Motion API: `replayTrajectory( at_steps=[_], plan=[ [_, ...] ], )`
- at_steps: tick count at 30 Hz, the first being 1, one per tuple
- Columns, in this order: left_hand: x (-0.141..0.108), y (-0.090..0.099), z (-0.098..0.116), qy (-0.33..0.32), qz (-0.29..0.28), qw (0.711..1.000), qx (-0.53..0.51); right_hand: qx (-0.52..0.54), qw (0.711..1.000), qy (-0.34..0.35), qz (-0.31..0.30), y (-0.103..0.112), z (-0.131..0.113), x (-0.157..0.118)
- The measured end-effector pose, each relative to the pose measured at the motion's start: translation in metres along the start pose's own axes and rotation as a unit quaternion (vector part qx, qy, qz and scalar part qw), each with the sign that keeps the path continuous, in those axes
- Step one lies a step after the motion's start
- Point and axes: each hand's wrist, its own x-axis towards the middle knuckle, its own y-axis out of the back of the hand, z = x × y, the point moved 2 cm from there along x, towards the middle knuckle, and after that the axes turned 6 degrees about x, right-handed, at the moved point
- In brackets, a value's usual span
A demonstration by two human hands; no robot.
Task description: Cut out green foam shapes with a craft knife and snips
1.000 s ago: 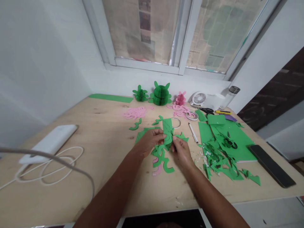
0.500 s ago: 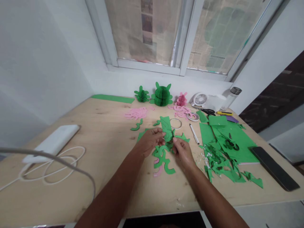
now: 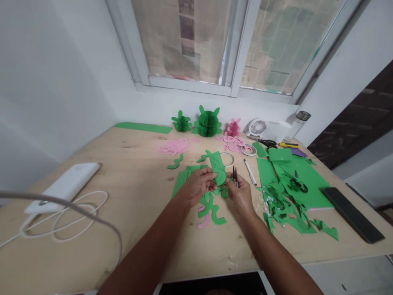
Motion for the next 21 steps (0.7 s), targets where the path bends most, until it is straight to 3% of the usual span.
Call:
replayTrajectory(
  at_steps=[3, 6, 13, 21],
  plan=[
    [0.000, 0.000, -0.001, 0.009, -0.002, 1.000, 0.019, 0.019, 0.999, -0.002, 0.039, 0.003, 0.001, 0.002],
    [-0.001, 0.001, 0.001, 0.010, -0.004, 0.999, 0.041, 0.016, 0.999, -0.003, 0.038, 0.005, 0.001, 0.003],
    [-0.002, 0.006, 0.013, -0.010, 0.017, 1.000, 0.023, -0.040, 0.998, 0.014, -0.040, 0.004, -0.003, 0.002],
    [-0.002, 0.014, 0.015, -0.019, 0.018, 1.000, 0.004, -0.118, 0.988, 0.052, -0.084, 0.004, -0.007, 0.001]
  ],
)
